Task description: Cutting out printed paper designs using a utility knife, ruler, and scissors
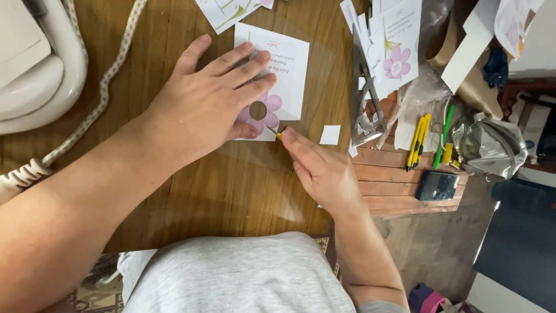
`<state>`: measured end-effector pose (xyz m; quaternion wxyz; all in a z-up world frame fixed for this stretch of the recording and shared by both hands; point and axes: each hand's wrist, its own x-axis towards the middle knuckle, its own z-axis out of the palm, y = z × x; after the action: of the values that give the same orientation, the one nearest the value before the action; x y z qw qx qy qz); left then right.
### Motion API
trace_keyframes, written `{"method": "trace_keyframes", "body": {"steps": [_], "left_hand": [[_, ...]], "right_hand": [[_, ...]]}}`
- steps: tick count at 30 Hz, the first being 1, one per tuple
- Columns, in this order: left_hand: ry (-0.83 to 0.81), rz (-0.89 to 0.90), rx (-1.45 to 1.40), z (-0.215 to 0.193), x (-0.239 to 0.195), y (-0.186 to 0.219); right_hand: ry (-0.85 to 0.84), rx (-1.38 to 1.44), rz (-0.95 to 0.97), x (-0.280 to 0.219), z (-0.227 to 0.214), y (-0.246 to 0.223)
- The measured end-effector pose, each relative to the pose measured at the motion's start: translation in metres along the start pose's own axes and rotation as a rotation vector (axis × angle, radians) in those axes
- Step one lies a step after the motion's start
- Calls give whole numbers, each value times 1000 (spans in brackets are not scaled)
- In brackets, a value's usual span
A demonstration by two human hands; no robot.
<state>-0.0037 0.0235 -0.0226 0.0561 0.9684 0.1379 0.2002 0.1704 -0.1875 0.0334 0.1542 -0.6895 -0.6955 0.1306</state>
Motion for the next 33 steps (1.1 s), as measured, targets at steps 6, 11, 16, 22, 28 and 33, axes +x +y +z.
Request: {"method": "trace_keyframes", "body": {"steps": [6, 11, 16, 22, 28, 33], "left_hand": [[21, 2, 60, -2, -1, 0], [10, 1, 63, -1, -1, 1], [10, -4, 44, 0, -2, 1], [10, -4, 58, 2, -3, 1], [-71, -5, 18, 4, -3, 2], [-22, -6, 79, 8, -7, 1]], "right_hand": [[-1, -19, -2, 1, 0, -1], [4, -26, 2, 3, -1, -5], [-18, -87, -27, 2, 0, -5], [-10, -218, -75, 2, -3, -2], [-85, -266, -125, 7, -13, 0], [-120, -304, -138, 7, -16, 0]]}}
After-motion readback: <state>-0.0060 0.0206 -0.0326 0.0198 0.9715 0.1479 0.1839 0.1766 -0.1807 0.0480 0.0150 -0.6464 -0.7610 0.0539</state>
